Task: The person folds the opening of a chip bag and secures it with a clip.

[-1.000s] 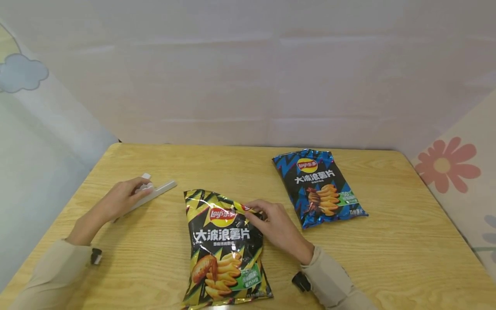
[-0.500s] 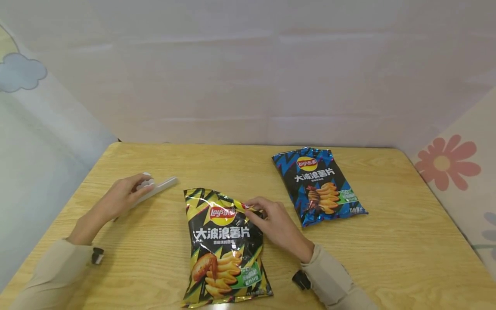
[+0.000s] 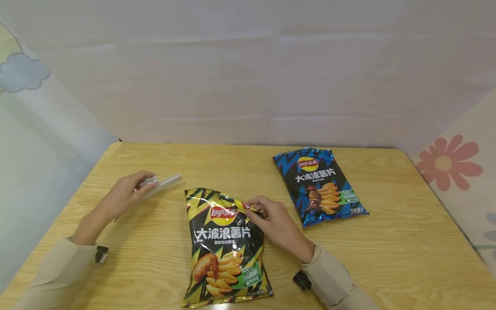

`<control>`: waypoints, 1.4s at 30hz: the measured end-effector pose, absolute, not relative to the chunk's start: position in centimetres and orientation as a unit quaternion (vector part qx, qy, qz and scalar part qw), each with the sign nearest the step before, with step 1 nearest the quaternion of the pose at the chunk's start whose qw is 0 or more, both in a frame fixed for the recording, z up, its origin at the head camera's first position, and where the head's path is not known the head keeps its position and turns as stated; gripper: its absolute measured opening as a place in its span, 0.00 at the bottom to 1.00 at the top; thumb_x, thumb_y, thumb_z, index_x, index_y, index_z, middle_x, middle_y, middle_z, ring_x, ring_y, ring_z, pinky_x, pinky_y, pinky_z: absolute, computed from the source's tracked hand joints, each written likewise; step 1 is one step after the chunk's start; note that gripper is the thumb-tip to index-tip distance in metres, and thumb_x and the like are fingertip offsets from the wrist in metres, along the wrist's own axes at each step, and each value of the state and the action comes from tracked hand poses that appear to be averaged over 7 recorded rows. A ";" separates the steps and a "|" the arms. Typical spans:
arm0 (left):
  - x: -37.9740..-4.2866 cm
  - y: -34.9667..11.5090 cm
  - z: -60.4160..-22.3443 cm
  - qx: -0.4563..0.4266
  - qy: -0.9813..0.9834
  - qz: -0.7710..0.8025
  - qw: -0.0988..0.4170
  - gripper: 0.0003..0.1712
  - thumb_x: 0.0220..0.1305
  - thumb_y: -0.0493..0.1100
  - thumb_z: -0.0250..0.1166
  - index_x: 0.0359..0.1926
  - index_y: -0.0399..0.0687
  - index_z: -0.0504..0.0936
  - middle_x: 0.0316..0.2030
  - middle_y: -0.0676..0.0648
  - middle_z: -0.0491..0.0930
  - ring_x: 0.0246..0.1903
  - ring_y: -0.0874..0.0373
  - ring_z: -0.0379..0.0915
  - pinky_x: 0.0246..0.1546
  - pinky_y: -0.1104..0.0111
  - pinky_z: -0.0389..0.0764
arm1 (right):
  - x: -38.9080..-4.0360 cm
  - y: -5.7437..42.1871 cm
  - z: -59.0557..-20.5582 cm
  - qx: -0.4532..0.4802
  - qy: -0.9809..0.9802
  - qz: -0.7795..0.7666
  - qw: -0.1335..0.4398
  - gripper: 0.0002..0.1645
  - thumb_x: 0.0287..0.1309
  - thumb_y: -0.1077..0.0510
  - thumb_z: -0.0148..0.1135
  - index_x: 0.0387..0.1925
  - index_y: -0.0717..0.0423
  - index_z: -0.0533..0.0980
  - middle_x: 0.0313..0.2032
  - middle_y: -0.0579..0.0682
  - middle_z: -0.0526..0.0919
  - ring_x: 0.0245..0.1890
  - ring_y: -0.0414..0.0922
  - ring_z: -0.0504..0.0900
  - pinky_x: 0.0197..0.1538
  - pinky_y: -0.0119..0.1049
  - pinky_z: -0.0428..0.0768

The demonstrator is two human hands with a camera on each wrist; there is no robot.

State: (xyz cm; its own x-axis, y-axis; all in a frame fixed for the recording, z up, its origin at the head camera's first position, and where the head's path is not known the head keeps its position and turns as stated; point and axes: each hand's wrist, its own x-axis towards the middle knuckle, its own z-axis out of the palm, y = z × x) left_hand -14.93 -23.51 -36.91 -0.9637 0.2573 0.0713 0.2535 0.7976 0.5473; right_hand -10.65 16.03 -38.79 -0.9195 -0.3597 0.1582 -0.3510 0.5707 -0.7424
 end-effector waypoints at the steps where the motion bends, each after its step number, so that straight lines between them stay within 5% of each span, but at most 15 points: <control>1: -15.0 -23.5 -36.9 0.137 0.948 0.288 0.002 0.24 0.75 0.47 0.55 0.60 0.32 0.74 0.49 0.31 0.81 0.40 0.45 0.80 0.38 0.55 0.80 | -10.7 16.0 -38.8 -0.200 0.885 -0.419 0.006 0.13 0.63 0.54 0.66 0.49 0.49 0.81 0.35 0.43 0.89 0.19 0.33 0.70 0.25 0.30 0.70; 22: -14.9 -21.1 -35.2 0.150 0.943 0.296 -0.012 0.22 0.77 0.48 0.52 0.60 0.36 0.73 0.52 0.33 0.80 0.46 0.42 0.79 0.44 0.49 0.79 | -10.6 16.0 -39.0 -0.190 0.885 -0.425 0.002 0.11 0.63 0.53 0.66 0.46 0.48 0.79 0.36 0.46 0.89 0.24 0.31 0.79 0.27 0.30 0.74; 33: -15.2 -20.0 -34.7 0.165 0.943 0.286 -0.025 0.20 0.75 0.46 0.56 0.57 0.36 0.76 0.46 0.35 0.83 0.39 0.46 0.80 0.38 0.54 0.80 | -10.7 15.9 -39.0 -0.195 0.887 -0.418 -0.004 0.10 0.63 0.54 0.66 0.45 0.48 0.78 0.35 0.44 0.90 0.21 0.32 0.74 0.26 0.30 0.71; 42: -15.3 -18.8 -34.0 0.182 0.939 0.290 -0.024 0.18 0.75 0.44 0.55 0.57 0.37 0.77 0.47 0.38 0.83 0.42 0.46 0.80 0.44 0.51 0.80 | -10.7 15.9 -38.9 -0.201 0.885 -0.421 -0.006 0.10 0.63 0.55 0.66 0.45 0.49 0.78 0.35 0.45 0.90 0.21 0.32 0.73 0.26 0.29 0.71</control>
State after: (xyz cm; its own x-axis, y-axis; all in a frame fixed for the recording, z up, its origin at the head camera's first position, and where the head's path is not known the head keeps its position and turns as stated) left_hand -15.28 -18.84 -34.00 -0.9328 0.3272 0.1508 0.3553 0.7660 0.5358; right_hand -10.71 15.94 -38.88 -0.9194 -0.3498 0.1795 -0.3600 0.5653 -0.7422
